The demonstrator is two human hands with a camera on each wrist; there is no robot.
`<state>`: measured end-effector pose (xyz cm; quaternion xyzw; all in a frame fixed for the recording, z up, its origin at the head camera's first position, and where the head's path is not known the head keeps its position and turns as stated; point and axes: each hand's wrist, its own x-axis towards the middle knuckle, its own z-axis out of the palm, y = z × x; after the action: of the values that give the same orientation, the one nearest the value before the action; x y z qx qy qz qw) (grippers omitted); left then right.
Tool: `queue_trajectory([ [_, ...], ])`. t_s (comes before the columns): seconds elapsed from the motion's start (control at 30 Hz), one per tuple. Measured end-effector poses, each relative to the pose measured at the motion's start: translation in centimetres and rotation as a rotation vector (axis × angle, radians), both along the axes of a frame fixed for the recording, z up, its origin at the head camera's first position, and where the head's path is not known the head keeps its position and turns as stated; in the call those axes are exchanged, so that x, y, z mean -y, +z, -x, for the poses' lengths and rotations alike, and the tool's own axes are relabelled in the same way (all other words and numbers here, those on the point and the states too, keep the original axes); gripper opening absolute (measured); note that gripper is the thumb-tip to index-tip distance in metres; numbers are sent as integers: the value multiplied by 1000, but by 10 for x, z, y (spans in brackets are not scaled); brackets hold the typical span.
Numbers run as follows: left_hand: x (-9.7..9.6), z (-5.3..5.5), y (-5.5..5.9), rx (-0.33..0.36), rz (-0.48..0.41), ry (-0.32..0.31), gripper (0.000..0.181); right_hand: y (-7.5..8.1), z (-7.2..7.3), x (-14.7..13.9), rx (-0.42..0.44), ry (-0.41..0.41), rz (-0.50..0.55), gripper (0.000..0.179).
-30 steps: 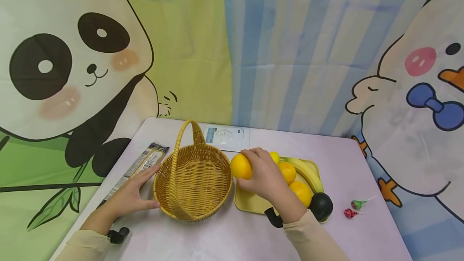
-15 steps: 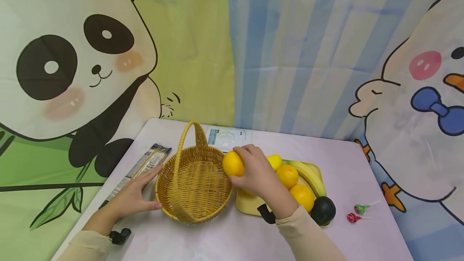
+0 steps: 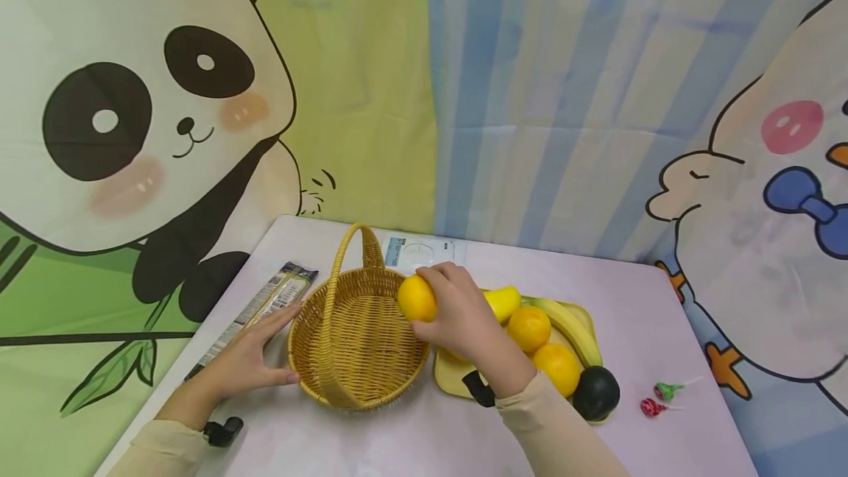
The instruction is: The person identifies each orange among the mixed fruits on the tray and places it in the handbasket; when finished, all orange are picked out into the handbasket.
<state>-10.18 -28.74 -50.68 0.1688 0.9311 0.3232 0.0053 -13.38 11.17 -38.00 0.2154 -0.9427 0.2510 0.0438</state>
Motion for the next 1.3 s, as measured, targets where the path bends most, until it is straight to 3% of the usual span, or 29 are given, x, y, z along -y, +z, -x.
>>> queue_trajectory([
  [0.83,0,0,-3,-5,2,3,122,1,11,46,40,108,14,75],
  [1.3,-2,-1,-1,19,-10,10,122,0,15,74,42,178,-39,77],
])
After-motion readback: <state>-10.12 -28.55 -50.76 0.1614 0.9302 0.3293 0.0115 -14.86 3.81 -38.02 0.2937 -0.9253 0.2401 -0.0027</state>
